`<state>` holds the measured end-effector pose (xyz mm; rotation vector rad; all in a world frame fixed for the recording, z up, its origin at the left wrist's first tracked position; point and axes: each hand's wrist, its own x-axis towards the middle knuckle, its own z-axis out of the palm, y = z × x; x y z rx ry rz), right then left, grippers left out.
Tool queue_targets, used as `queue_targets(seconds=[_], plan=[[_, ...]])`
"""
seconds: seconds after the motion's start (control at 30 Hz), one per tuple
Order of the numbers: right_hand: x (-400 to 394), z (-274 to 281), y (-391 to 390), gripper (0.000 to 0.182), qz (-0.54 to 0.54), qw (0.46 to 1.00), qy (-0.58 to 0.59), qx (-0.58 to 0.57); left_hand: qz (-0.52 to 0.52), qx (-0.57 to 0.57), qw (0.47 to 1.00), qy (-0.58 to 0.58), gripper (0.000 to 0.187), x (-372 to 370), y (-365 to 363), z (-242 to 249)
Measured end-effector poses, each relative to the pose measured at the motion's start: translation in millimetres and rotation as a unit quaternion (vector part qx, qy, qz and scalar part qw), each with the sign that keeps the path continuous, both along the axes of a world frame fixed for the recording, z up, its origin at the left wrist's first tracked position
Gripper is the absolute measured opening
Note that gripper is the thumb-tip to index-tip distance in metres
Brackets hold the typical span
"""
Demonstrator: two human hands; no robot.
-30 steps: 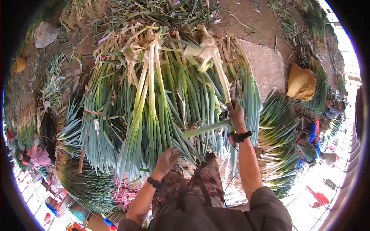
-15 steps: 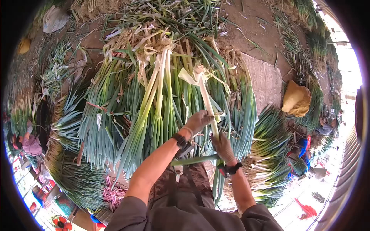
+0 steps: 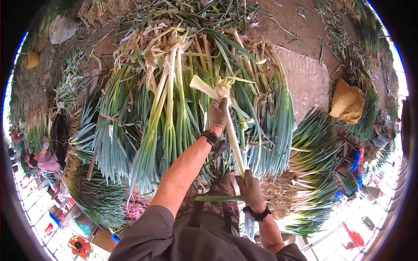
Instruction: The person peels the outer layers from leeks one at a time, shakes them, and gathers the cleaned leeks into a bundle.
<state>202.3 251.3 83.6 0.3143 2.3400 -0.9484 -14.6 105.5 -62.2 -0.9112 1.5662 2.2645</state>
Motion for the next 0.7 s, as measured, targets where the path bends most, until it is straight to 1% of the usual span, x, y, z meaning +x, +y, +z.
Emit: queue_targets(seconds=[0.03, 0.07, 0.1, 0.13, 0.17, 0.2, 0.23, 0.27, 0.33, 0.4, 0.43, 0.47, 0.5, 0.53, 0.57, 0.63, 0.67, 0.7], plan=[[0.7, 5.8, 2.2, 0.03, -0.01, 1.0, -0.001, -0.018, -0.038, -0.085, 0.995, 0.027, 0.025, 0.0, -1.4, -6.1], [2.5, 9.1, 4.9, 0.03, -0.02, 0.999, -0.003, -0.035, -0.077, -0.167, 0.981, 0.054, 0.023, 0.6, -5.4, -27.2], [5.1, 8.1, 8.8, 0.029, -0.019, 0.998, 0.019, -0.061, -0.113, -0.247, 0.959, 0.081, 0.021, -1.8, -8.4, -31.6], [6.4, 11.4, 14.3, 0.03, -0.044, 0.995, -0.038, -0.076, -0.076, -0.174, 0.979, 0.067, 0.02, -3.1, -8.3, -35.2], [7.7, 19.8, 21.2, 0.032, -0.069, 0.989, -0.095, -0.09, -0.039, -0.101, 0.993, 0.054, 0.02, -8.1, -9.2, -24.8], [10.7, 29.1, 29.0, 0.034, -0.094, 0.978, -0.151, -0.106, -0.002, -0.029, 0.999, 0.041, 0.02, -12.8, -12.8, -27.4], [22.1, 40.5, 42.2, 0.035, -0.101, 0.965, -0.187, -0.155, 0.078, -0.031, 0.995, 0.046, 0.021, -32.7, -29.8, -37.5], [44.0, 47.8, 56.6, 0.032, -0.078, 0.964, -0.175, -0.183, 0.159, -0.031, 0.986, 0.048, 0.023, -56.5, -53.7, -60.1], [75.6, 70.0, 72.7, 0.029, -0.13, 0.963, -0.173, -0.162, 0.101, 0.063, 0.993, 0.004, 0.024, -104.0, -95.5, -14.7], [89.6, 64.1, 85.1, 0.026, -0.207, 0.959, -0.153, -0.118, -0.02, -0.045, 0.998, 0.045, 0.031, -130.8, -128.4, -34.2], [86.8, 57.2, 88.2, 0.026, -0.256, 0.948, -0.14, -0.132, -0.067, -0.018, 0.995, 0.077, 0.04, -134.0, -123.6, -19.6], [87.2, 40.3, 93.0, 0.029, -0.276, 0.941, -0.109, -0.162, -0.111, 0.009, 0.988, 0.11, 0.048, -136.0, -118.3, 15.0], [84.4, 25.9, 99.8, 0.03, -0.238, 0.959, -0.087, -0.124, -0.08, 0.017, 0.982, 0.17, 0.043, -124.6, -103.8, 46.9], [77.6, 15.7, 102.6, 0.031, -0.199, 0.974, -0.066, -0.085, -0.013, 0.074, 0.986, 0.148, 0.049, -107.6, -94.4, 70.9], [74.6, 2.4, 104.2, 0.029, -0.16, 0.984, -0.044, -0.061, -0.076, 0.016, 0.987, 0.143, 0.072, -76.7, -85.3, 53.3], [68.5, -16.9, 106.7, 0.026, -0.079, 0.997, -0.001, -0.01, -0.198, -0.105, 0.964, 0.141, 0.118, -15.1, -67.3, 17.6], [60.8, -14.8, 104.9, 0.027, -0.047, 0.999, 0.003, -0.011, -0.274, -0.231, 0.903, 0.239, 0.122, 26.0, -47.7, 22.8], [52.0, -10.1, 99.9, 0.028, -0.013, 1.0, 0.006, -0.014, -0.34, -0.35, 0.809, 0.327, 0.126, 59.1, -34.1, 26.0]])
